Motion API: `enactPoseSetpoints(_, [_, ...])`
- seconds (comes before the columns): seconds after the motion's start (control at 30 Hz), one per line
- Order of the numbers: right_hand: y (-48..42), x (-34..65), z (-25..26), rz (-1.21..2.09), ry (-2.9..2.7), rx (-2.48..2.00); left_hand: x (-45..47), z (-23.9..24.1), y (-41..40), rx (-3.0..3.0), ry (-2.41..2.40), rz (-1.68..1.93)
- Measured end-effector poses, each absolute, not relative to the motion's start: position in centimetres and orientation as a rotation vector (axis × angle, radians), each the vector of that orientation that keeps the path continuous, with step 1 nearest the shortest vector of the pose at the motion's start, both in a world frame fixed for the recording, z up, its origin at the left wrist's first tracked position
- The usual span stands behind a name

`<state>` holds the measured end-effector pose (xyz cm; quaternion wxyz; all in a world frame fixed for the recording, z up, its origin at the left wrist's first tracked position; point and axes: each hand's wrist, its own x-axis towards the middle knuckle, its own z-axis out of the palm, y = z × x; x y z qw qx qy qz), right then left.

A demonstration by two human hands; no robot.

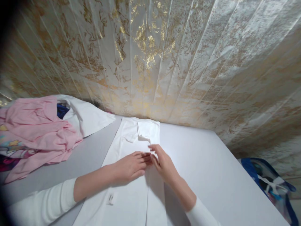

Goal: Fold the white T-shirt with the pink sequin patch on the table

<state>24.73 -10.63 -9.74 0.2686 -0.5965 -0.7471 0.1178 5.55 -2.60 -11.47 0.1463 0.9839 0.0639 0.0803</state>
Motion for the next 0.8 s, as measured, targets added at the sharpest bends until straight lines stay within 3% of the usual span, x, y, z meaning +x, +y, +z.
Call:
enactPoseSetpoints(0.1, [-15.7,23.2,-8.9,0.663,-2.015,-1.474,6.4,-12.6,-0.1,2.867,0.253,0.283])
enactPoseSetpoints(0.2, [-17.9,23.3,-8.7,0.795,-1.96,-1.468,7.3,-13.3,2.6,2.877,0.319,0.321])
enactPoseSetpoints(0.43, [-17.8,25.4,-7.7,0.743,-2.043,-1.524,9.1,-13.6,7.8,2.906,0.442,0.457])
enactPoseSetpoints(0.8, [-17.5,26.6,-10.5,0.454,-2.068,-1.523,10.2,-14.3,7.2,2.877,0.572,0.652])
